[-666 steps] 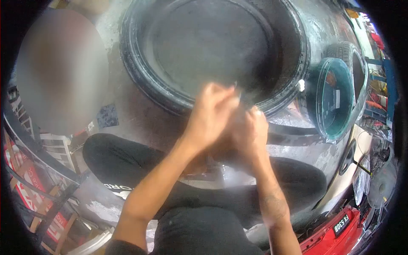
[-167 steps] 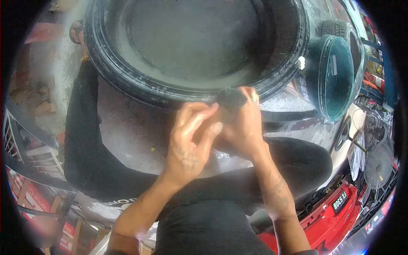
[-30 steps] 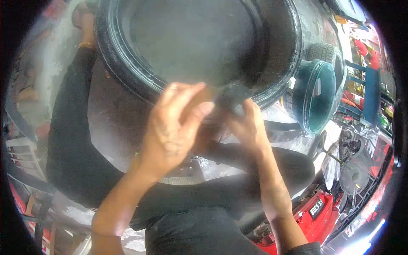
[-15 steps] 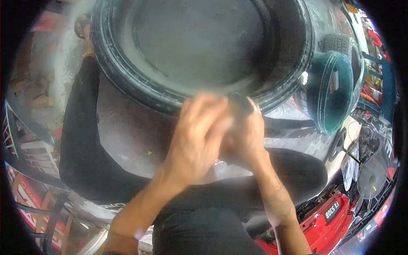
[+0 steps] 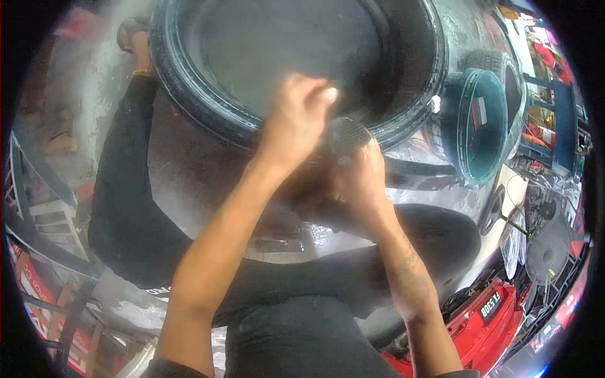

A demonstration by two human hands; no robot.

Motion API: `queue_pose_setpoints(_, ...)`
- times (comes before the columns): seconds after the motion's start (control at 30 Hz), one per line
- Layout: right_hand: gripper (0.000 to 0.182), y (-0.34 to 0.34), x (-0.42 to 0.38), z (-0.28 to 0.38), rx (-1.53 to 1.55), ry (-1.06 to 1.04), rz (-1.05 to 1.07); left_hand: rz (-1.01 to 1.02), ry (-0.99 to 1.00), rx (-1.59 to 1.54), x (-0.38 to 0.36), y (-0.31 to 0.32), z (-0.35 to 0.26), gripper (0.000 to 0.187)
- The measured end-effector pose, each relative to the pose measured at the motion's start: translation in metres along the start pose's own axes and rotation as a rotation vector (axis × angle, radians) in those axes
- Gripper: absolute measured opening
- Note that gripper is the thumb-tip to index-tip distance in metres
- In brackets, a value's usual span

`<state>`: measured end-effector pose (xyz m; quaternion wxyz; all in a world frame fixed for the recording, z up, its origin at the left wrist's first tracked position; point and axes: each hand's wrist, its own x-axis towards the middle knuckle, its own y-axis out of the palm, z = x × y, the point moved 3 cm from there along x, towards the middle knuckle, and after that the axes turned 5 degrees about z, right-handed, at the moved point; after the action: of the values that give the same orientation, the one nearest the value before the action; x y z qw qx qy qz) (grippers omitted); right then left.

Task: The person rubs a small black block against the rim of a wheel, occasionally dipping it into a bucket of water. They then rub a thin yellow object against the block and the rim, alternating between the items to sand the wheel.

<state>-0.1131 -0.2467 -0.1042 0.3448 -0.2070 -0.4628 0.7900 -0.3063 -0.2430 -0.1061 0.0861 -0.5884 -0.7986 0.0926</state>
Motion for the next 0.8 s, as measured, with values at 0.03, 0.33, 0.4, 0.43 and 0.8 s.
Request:
queue_pose_setpoints(0.03, 0.064, 0.0, 0.003, 0.0, 0.031, -0.018, -0.034, -0.037, -0.022, 0.011, -0.012, -0.012, -0.005, 0.034)
queue_pose_setpoints(0.33, 0.069, -0.006, 0.002, 0.006, 0.025, -0.033, -0.008, 0.004, 0.112, 0.013, -0.02, 0.002, -0.029, 0.029)
queue_pose_setpoints(0.4, 0.072, -0.005, 0.003, 0.002, 0.048, 0.056, 0.108, 0.029, 0.065, 0.037, -0.05, -0.006, -0.045, 0.029)
queue_pose_setpoints(0.43, 0.074, -0.008, 0.006, 0.005, 0.051, -0.023, 0.039, 0.036, 0.042, 0.026, -0.069, -0.013, -0.055, 0.029)
queue_pose_setpoints(0.8, 0.072, 0.003, 0.009, -0.006, 0.05, 0.042, 0.138, 0.017, 0.068, 0.062, -0.067, -0.015, -0.048, 0.03)
